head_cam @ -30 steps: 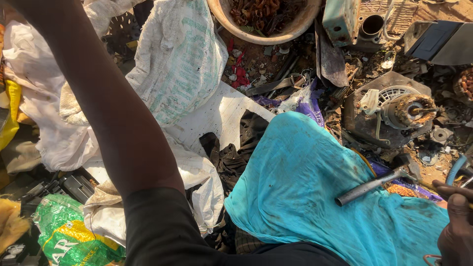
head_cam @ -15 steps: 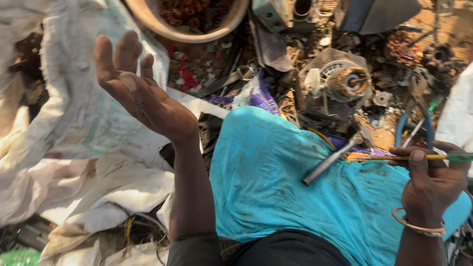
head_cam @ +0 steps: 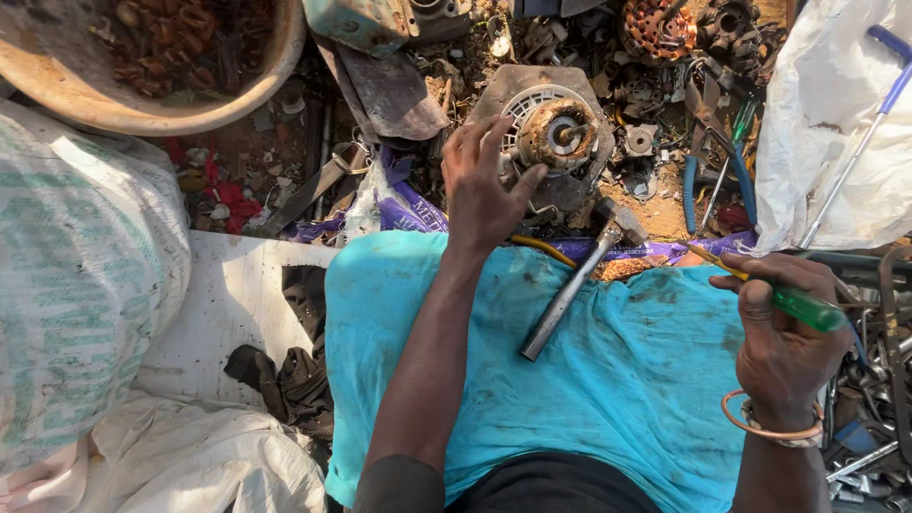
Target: The person sits on the ground with a cloth over their lap and disassembles a small electric motor using a screwdriver, pliers, a hammer and a hacksaw. They unscrew fasteners, pry off the motor's housing and end cover, pull out the armature, and set the separated parts on the scrap pile.
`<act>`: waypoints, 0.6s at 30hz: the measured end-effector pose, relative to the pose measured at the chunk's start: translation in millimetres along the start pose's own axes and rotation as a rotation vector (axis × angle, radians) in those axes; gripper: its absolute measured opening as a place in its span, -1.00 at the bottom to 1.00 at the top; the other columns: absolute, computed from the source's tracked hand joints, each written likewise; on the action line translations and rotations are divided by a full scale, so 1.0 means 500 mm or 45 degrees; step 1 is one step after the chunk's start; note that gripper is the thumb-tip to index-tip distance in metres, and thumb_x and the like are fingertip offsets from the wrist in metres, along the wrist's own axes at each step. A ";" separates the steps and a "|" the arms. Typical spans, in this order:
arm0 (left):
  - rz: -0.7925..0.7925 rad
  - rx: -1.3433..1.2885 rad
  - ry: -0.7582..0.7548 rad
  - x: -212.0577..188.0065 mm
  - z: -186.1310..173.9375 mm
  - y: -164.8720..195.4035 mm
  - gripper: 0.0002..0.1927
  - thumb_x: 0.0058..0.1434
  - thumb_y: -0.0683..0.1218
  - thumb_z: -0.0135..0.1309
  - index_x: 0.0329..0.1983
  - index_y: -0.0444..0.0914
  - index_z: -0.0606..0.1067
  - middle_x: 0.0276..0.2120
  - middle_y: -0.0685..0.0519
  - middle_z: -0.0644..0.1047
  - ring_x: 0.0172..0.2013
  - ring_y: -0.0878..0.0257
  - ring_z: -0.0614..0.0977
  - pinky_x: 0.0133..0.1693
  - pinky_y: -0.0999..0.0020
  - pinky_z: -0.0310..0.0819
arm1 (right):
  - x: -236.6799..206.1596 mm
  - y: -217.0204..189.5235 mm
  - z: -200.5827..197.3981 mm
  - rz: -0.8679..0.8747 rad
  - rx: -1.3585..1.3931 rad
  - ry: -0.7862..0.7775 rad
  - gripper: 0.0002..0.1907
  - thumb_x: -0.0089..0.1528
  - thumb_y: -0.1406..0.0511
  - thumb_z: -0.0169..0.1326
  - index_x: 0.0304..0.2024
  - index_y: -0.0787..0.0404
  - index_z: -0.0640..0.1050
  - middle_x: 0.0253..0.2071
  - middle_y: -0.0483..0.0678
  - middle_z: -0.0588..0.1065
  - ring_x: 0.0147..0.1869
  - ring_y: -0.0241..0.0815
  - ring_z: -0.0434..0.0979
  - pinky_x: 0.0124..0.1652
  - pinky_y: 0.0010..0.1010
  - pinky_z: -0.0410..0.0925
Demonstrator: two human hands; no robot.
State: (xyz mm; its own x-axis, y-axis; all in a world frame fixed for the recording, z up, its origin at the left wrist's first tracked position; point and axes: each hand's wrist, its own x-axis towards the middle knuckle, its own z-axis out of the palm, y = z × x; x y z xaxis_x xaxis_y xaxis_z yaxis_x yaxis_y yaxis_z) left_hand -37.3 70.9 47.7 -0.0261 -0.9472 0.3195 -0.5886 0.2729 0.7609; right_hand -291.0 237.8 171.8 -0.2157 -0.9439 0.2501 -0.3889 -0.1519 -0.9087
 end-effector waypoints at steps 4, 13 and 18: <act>0.211 0.213 -0.159 0.011 0.063 0.015 0.08 -0.14 0.19 0.49 0.41 -0.20 0.25 0.29 -0.02 0.34 0.38 -0.09 0.21 0.39 -0.19 0.03 | 0.009 0.036 0.010 -0.075 -0.374 -0.111 -0.86 0.46 0.39 0.19 0.03 0.31 0.53 0.07 0.05 0.53 0.14 -0.10 0.62 0.11 -0.33 0.51; 0.287 -0.029 -0.131 0.027 0.098 -0.007 0.09 -0.11 0.18 0.54 0.42 -0.17 0.24 0.34 0.03 0.37 0.34 0.06 0.37 0.43 0.06 0.25 | 0.025 0.170 0.051 -0.184 -0.612 -0.132 -0.80 0.35 0.48 0.21 0.01 0.26 0.54 0.09 0.12 0.53 0.23 0.08 0.60 0.17 -0.21 0.48; 0.285 -0.263 0.020 0.017 0.090 -0.004 0.04 -0.04 0.14 0.56 0.41 -0.14 0.23 0.32 0.01 0.37 0.33 0.07 0.39 0.39 0.11 0.38 | 0.016 0.237 0.069 -0.161 -0.660 -0.001 -0.81 0.37 0.47 0.21 0.02 0.28 0.55 0.09 0.14 0.53 0.22 0.09 0.59 0.20 -0.17 0.46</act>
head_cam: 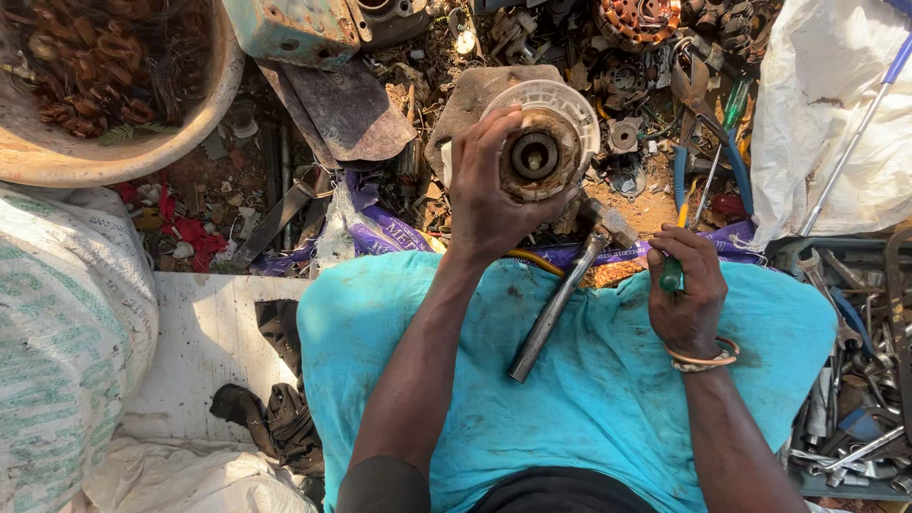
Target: The person sits on the ground with a cloth over their lap and disassembles a small electric motor using a screwdriver, pliers, a hammer and a hacksaw. They unscrew fasteners, pry off the motor's housing and end cover, pull out the armature, and set the separated parts on the scrap pile.
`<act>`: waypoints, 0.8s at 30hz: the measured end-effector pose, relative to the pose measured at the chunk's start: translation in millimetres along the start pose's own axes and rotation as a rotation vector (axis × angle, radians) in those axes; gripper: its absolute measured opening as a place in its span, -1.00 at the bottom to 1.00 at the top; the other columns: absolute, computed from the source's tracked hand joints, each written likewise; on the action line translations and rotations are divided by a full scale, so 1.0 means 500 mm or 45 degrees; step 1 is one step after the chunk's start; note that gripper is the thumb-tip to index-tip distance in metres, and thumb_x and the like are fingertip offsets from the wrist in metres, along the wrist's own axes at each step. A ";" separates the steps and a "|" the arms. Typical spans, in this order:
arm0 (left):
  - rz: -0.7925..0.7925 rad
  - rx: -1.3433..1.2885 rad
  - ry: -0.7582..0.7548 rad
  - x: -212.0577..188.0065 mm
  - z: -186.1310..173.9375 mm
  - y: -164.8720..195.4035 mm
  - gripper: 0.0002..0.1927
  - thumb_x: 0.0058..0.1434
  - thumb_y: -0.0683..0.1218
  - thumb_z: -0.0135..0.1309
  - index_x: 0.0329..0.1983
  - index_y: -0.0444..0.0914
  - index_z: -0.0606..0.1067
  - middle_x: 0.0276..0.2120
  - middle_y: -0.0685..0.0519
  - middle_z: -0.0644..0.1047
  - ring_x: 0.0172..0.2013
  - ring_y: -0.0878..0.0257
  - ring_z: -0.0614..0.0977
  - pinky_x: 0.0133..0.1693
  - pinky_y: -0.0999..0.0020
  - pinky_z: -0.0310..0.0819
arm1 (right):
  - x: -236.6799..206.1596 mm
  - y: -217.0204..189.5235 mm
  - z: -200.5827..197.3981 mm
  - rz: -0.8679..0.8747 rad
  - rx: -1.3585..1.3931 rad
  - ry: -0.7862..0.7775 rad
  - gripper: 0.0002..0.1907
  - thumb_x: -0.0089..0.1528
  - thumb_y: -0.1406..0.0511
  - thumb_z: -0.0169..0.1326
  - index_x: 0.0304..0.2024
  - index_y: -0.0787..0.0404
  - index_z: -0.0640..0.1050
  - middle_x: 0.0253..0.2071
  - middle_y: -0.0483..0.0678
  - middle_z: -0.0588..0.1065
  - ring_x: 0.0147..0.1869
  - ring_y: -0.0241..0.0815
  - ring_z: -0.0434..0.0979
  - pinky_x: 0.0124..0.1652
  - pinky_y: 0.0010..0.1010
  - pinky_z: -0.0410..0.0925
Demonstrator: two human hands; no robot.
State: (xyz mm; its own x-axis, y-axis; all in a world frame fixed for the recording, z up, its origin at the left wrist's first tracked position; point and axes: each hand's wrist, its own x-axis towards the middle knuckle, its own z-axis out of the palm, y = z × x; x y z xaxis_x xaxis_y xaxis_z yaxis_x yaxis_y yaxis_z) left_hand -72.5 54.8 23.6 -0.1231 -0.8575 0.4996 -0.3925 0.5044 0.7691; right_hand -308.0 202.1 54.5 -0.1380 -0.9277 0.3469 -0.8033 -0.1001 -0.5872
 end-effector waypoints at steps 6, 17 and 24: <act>-0.204 -0.062 0.056 0.016 -0.022 -0.006 0.05 -0.05 0.17 0.58 0.41 -0.13 0.24 0.24 -0.02 0.41 0.28 0.06 0.43 0.33 0.06 0.41 | 0.004 0.036 0.021 0.049 -0.024 -0.027 -0.83 0.36 0.45 0.22 0.00 0.27 0.57 0.07 0.12 0.55 0.19 0.08 0.58 0.18 -0.17 0.45; -0.120 -0.122 -0.229 0.024 0.009 0.004 0.01 -0.04 -0.03 0.57 0.41 -0.12 0.22 0.40 -0.07 0.31 0.40 -0.02 0.41 0.38 0.11 0.48 | 0.002 0.109 0.057 0.100 -0.510 -0.245 -0.62 0.06 0.53 0.19 -0.07 0.18 0.61 0.12 0.11 0.46 0.30 0.22 0.39 0.23 0.04 0.31; -0.014 -0.337 0.000 0.021 -0.008 0.027 0.12 -0.12 -0.03 0.62 0.44 -0.10 0.16 0.39 -0.05 0.33 0.35 0.03 0.46 0.35 0.12 0.53 | -0.049 -0.004 0.068 0.578 -0.289 -0.358 -0.51 0.26 0.20 0.14 0.20 0.24 0.43 0.05 0.10 0.45 0.09 0.04 0.55 0.08 -0.12 0.47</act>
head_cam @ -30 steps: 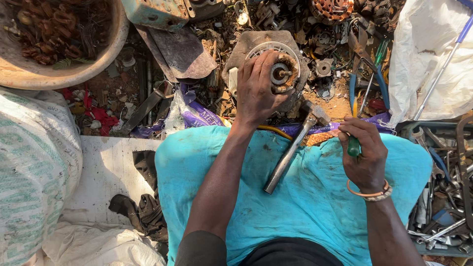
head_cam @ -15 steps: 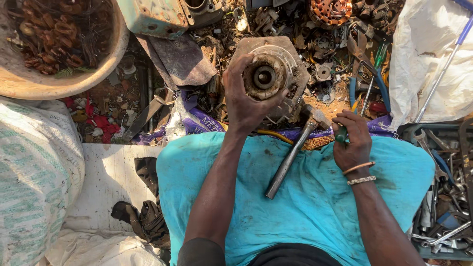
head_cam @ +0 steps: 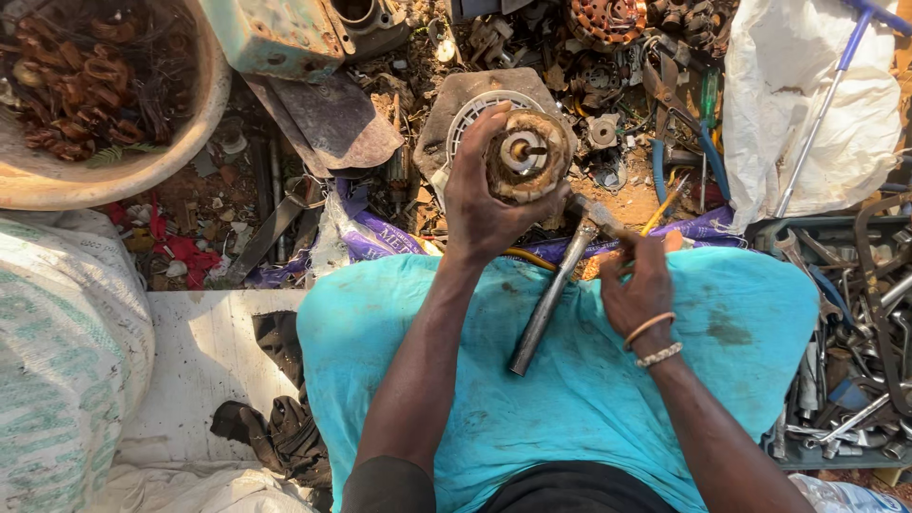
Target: The person sits on the ground with a cloth over their lap and disassembles a small electric motor using a screwdriver, pliers, a hammer and a hacksaw. They unscrew fasteners, pry off the motor's housing and end cover, pull out the armature, and set the separated parts on the scrap pile.
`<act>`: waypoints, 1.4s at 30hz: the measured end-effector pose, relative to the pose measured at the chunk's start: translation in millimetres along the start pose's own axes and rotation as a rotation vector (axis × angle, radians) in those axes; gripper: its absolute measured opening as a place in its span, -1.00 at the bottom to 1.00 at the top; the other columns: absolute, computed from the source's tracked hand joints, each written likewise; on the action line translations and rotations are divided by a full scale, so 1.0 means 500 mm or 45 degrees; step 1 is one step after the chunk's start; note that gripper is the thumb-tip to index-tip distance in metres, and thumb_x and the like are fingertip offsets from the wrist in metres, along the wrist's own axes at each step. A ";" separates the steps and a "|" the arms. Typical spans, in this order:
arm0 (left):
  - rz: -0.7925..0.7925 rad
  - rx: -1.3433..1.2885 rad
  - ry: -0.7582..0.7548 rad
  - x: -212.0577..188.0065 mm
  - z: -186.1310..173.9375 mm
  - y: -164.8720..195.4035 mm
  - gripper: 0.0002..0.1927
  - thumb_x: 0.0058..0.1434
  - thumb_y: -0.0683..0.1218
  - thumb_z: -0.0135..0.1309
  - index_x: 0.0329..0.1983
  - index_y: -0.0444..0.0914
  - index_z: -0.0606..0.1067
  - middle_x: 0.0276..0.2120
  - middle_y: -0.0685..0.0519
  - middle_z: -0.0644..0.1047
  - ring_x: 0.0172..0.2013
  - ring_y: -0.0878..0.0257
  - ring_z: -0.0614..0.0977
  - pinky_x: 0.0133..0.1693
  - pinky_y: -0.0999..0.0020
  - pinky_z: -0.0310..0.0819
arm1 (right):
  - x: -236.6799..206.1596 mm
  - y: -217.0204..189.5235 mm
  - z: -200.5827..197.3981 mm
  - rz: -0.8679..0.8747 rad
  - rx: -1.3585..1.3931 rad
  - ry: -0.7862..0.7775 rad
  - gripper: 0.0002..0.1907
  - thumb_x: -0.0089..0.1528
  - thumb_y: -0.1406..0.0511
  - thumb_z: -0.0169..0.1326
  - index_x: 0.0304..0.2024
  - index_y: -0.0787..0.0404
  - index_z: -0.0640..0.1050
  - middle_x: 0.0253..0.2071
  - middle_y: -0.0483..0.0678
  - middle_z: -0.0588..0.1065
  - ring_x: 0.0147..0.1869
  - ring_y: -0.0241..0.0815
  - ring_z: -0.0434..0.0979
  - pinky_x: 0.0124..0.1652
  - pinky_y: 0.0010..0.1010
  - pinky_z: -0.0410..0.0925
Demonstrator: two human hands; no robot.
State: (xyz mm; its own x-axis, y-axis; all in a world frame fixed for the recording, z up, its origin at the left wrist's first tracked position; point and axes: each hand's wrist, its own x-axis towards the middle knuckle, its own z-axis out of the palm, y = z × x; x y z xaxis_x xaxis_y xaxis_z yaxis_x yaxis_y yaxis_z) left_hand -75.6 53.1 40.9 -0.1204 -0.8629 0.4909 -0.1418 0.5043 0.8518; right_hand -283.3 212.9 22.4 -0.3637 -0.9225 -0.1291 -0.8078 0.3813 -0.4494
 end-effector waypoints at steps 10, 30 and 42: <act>-0.733 -1.254 0.306 -0.065 -0.015 -0.065 -0.14 0.23 0.32 0.19 0.45 -0.16 0.22 0.24 -0.02 0.40 0.28 0.10 0.48 0.24 0.13 0.54 | -0.052 -0.048 0.091 0.029 -0.016 -0.248 -0.13 0.11 -0.07 0.26 0.34 0.20 0.35 0.04 0.19 0.41 -0.21 -0.03 0.61 -0.19 -0.11 0.51; -0.704 -1.192 0.377 -0.038 -0.076 -0.052 -0.09 0.20 0.34 0.16 0.39 -0.33 0.26 0.15 -0.12 0.44 0.22 0.04 0.53 0.22 0.02 0.56 | -0.066 -0.048 0.096 -0.045 -0.053 -0.198 -0.35 0.15 0.05 0.31 0.18 0.24 0.50 0.03 0.19 0.42 -0.17 0.01 0.60 -0.17 -0.16 0.51; -0.975 -1.722 0.536 -0.037 -0.096 -0.044 -0.22 0.16 0.24 0.32 0.30 -0.29 0.42 0.18 -0.04 0.54 0.19 0.07 0.58 0.21 0.09 0.57 | -0.116 -0.059 0.029 -0.298 0.208 0.039 -0.43 0.17 0.15 0.28 0.16 0.27 0.50 0.18 0.22 0.41 0.16 0.28 0.50 0.02 -0.04 0.43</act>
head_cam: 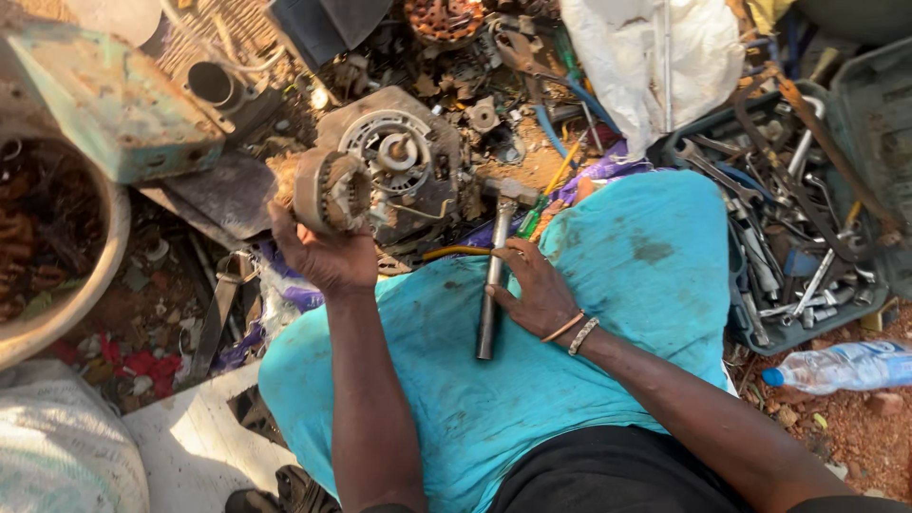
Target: The person sits on the ground with a cloth over their lap and disassembles a small electric motor using a screwdriver, pliers, a hammer and a hacksaw. They unscrew fasteners, pry off the motor's housing and end cover, pull out the armature, and set the separated parts on the scrap pile.
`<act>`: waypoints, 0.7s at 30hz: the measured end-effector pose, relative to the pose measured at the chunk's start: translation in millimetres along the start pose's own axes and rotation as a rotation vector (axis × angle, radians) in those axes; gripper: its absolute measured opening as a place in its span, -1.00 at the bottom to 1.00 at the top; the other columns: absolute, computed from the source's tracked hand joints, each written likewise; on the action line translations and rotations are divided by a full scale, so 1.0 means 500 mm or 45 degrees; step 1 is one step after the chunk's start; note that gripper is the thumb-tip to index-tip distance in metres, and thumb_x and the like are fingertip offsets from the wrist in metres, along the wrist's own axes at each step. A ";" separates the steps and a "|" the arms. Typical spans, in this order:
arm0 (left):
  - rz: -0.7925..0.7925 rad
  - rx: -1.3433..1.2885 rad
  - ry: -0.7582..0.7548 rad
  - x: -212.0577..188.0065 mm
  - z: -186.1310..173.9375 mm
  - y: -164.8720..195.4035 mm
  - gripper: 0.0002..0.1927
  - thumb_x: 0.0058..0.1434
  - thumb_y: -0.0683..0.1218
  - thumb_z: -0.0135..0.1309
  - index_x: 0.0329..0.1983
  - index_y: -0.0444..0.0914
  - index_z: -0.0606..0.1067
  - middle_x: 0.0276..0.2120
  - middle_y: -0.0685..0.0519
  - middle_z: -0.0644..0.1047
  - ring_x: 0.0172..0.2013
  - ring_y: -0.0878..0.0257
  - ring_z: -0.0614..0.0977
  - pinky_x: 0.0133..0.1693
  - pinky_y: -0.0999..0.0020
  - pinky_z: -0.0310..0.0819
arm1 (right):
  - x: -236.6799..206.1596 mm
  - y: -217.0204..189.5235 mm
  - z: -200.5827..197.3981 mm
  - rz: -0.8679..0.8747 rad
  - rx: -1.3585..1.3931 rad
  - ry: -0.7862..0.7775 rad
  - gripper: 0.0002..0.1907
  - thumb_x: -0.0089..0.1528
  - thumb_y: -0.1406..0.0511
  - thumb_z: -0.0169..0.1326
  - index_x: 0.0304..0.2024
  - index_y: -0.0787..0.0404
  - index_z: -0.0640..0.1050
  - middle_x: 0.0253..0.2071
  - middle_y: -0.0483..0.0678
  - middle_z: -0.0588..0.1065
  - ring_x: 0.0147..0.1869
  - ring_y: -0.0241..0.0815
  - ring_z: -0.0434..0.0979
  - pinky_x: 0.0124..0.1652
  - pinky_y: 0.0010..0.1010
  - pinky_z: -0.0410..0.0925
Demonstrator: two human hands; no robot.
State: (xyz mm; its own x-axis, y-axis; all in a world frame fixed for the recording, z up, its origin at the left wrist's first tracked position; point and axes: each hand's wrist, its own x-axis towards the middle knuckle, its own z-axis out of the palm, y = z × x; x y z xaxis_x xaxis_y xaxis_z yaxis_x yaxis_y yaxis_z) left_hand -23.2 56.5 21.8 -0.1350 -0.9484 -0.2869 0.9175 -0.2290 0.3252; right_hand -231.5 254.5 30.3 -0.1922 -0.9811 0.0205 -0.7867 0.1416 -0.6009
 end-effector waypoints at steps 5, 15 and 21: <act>-0.051 0.116 -0.128 -0.012 -0.016 0.001 -0.25 0.17 0.18 0.35 0.33 -0.23 0.40 0.23 -0.02 0.52 0.24 0.08 0.57 0.30 0.07 0.54 | -0.043 0.003 -0.130 0.037 0.239 0.167 -0.63 0.26 0.27 0.23 0.09 0.24 0.54 0.17 0.10 0.48 0.13 0.10 0.58 -0.03 -0.21 0.51; -0.121 0.334 -0.352 -0.006 -0.072 0.004 0.00 0.11 0.23 0.49 0.51 -0.19 0.28 0.36 0.01 0.46 0.34 0.14 0.51 0.43 0.14 0.43 | -0.441 0.235 -0.335 0.300 -0.322 0.382 -0.81 0.30 0.30 0.22 -0.06 0.24 0.60 -0.03 0.05 0.58 -0.02 0.03 0.62 -0.07 -0.19 0.49; -0.073 0.530 -0.355 -0.012 -0.082 0.000 0.05 0.12 0.29 0.52 0.53 -0.16 0.26 0.37 0.03 0.43 0.36 0.15 0.48 0.43 0.16 0.34 | -0.609 0.253 -0.278 0.580 -0.247 0.257 -0.73 0.28 0.21 0.15 -0.07 0.24 0.63 -0.06 0.07 0.59 -0.01 0.08 0.62 -0.05 -0.12 0.48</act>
State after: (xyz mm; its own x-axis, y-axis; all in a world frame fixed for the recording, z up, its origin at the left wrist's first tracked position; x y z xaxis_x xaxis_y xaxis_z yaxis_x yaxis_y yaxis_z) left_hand -7.3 71.0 -13.5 -0.3277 -0.9413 -0.0811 0.6864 -0.2962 0.6641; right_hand -354.2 589.4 59.2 -0.6334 -0.7726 -0.0431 -0.6877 0.5876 -0.4263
